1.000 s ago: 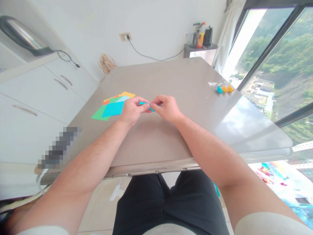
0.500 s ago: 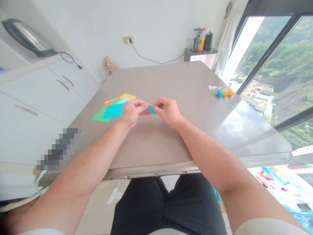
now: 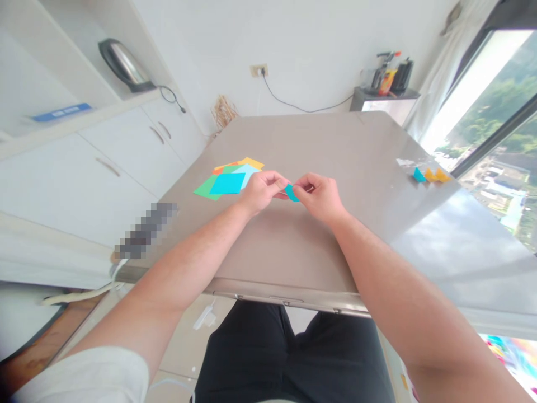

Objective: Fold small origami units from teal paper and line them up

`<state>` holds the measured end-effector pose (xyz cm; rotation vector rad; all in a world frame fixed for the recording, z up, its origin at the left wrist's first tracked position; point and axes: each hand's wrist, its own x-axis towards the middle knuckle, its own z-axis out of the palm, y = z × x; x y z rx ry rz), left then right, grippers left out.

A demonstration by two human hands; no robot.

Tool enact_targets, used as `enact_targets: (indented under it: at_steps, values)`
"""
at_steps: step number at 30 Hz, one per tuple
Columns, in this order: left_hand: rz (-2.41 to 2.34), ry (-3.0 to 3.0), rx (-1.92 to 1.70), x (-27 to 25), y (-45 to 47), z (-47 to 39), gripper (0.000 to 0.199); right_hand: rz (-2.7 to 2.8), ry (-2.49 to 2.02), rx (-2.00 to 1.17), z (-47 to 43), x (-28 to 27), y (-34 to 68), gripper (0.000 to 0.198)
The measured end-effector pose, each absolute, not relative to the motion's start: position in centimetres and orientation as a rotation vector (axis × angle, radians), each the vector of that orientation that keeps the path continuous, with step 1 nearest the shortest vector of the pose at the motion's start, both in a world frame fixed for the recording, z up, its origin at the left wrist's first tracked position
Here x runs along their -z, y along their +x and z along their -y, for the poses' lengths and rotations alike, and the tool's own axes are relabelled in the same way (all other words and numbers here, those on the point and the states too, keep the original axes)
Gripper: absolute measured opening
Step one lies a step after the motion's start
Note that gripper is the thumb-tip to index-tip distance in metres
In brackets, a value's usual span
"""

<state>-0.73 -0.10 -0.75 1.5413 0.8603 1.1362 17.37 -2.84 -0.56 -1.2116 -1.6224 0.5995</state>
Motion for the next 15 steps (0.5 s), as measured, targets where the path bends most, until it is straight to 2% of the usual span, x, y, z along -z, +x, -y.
enact_targets:
  at_steps: [7, 15]
  values:
    - [-0.986, 1.77, -1.109, 0.35, -0.36, 0.63, 0.014, 1.711, -1.282, -0.578, 2.75, 0.63, 17.56, 0.016]
    - [-1.006, 1.707, -1.26, 0.72, -0.48, -0.24, 0.015, 1.694, -1.287, -0.484, 2.3, 1.05, 17.55, 0.015]
